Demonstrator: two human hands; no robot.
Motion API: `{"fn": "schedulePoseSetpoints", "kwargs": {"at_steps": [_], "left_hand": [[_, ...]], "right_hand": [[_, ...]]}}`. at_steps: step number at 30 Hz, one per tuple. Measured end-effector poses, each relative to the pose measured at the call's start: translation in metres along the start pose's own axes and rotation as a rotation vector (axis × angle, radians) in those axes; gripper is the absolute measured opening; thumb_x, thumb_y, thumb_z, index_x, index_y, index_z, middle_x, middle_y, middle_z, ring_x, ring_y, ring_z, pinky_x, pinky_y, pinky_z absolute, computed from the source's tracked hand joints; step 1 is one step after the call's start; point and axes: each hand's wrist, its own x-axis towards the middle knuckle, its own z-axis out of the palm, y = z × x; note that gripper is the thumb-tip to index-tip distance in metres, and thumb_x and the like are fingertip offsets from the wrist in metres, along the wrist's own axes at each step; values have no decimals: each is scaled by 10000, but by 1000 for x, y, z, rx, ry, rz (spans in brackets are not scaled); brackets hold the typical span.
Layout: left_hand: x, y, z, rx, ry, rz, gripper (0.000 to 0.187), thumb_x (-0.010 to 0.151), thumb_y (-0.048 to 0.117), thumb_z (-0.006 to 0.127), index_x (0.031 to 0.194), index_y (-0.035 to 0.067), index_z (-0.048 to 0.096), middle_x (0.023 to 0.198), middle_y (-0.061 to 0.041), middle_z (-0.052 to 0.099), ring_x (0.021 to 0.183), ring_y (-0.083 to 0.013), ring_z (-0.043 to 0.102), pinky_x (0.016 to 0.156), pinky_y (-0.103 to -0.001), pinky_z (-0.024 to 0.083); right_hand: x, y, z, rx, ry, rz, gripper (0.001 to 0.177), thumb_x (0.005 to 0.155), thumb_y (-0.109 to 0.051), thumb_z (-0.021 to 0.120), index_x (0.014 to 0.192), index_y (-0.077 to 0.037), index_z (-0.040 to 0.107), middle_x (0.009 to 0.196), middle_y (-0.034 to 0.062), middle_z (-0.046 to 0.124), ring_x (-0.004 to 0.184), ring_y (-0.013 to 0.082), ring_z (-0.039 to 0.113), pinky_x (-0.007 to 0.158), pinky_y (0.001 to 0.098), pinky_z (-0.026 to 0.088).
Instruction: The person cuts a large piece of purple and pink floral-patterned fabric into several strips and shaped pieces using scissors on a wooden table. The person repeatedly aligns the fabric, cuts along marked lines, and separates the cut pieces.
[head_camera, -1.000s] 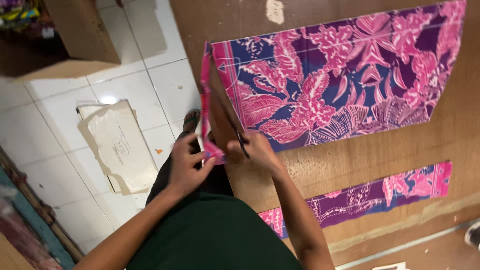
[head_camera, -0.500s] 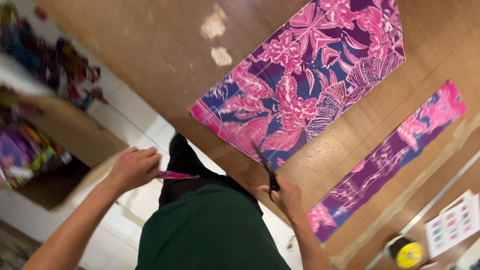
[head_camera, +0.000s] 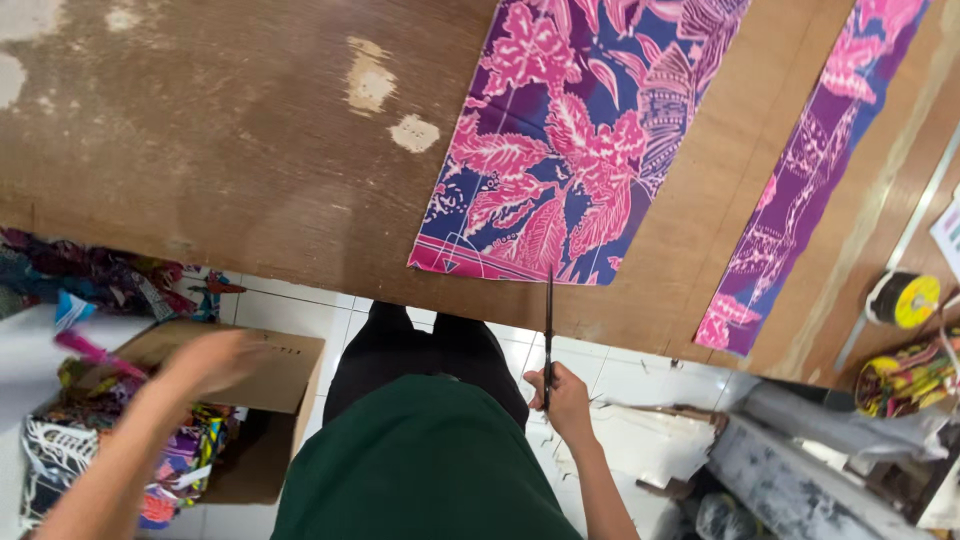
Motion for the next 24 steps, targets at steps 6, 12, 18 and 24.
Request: {"fn": "schedulePoseSetpoints", "kwargs": {"at_steps": [6, 12, 18, 24], "left_hand": [[9, 204, -62, -636, 226, 425, 315, 979, 350, 590, 1077, 79, 715, 928, -100, 747, 824, -216, 694, 779, -364, 554], [29, 273, -57, -1074, 56, 475, 300, 999, 289, 602, 1100, 32, 721, 1232, 22, 660, 948, -156, 676, 857, -314, 553], [62, 294, -32, -1793, -246, 154, 300, 1006, 254, 563, 1230, 97, 686, 996, -45, 720, 778, -95, 647, 769, -283, 570], [77, 313, -38, -2065, -4, 129, 219, 1029, 273, 604, 1103, 70, 645, 853, -38, 716, 541, -72, 559, 632, -265, 553]], "right_hand": [[-14, 56, 35, 184, 62, -13, 384, 940, -347, 684, 818, 12, 628, 529, 71, 598, 509, 164, 646, 487, 278, 498], [-8, 62, 47, 530, -200, -59, 614, 900, -631, 604, 910, -18, 637, 610, 56, 631, 615, 143, 661, 593, 268, 524], [28, 40, 62, 345, -520, -23, 795, 725, -775, 714, 932, -9, 669, 675, 27, 609, 667, 141, 651, 620, 274, 520], [38, 20, 62, 336, -508, -54, 735, 739, -752, 736, 865, -33, 642, 658, 16, 584, 625, 129, 622, 586, 262, 504]]}}
